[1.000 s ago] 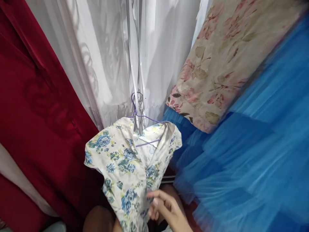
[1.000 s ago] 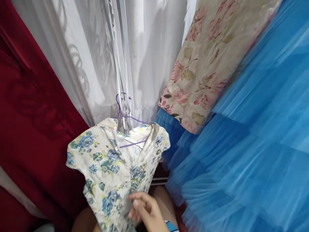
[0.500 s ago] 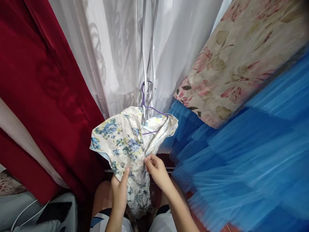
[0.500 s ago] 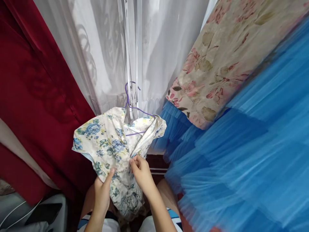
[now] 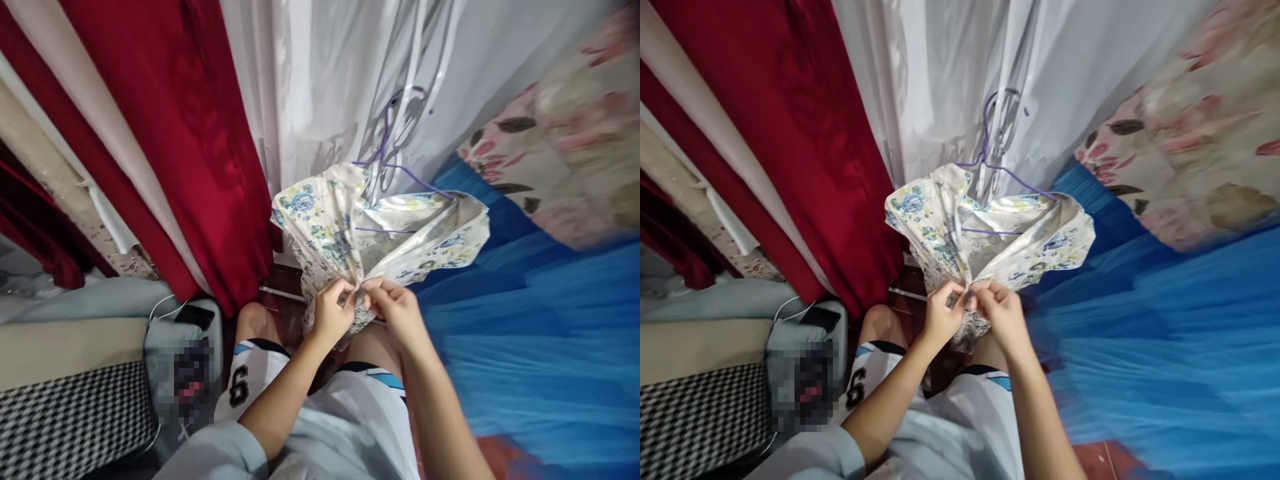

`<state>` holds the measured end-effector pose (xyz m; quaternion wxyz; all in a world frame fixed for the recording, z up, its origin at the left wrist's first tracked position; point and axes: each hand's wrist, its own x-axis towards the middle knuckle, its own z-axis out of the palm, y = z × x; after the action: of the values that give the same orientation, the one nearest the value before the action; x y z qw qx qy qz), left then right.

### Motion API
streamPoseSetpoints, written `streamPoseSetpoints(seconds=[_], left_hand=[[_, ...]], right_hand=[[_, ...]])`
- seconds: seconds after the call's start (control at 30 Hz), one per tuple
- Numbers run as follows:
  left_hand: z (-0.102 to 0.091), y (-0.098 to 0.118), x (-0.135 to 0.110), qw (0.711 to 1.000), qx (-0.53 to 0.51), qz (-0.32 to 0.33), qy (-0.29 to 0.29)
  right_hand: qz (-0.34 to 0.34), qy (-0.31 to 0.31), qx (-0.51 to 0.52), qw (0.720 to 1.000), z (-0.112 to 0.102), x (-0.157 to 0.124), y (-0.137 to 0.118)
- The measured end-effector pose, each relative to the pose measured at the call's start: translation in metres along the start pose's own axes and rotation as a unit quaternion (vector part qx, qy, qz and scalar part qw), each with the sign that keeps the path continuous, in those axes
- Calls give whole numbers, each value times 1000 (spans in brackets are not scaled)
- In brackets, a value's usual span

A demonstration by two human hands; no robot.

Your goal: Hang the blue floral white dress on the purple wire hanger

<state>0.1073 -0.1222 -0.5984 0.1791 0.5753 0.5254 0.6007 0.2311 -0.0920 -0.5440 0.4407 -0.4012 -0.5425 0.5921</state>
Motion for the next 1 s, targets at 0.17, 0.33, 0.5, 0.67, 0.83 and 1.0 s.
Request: streamPoseSetpoints(seconds=[0.17,0.33,0.5,0.67,0.83,1.0], left_hand=[[-13,0,-6,999,-4,-3,-35],[-9,-2,-13,998,-8,5,-65],[-13,-13,-19,997,13,8,-75],[-35,-2,31,995,6,96,23],[-54,51,123,960,42,272,59],[-47,82,171,931,107,344,-60]], right_hand=[[-10,14,105,994,-8,43,-45],[-95,73,110,987,3,86,-113],[-175,115,93,973,13,92,-132],[-211,104,5,972,19,71,-110],[-239,106,-47,964,18,58,-103],[-253,74,-44,964,17,67,-105]])
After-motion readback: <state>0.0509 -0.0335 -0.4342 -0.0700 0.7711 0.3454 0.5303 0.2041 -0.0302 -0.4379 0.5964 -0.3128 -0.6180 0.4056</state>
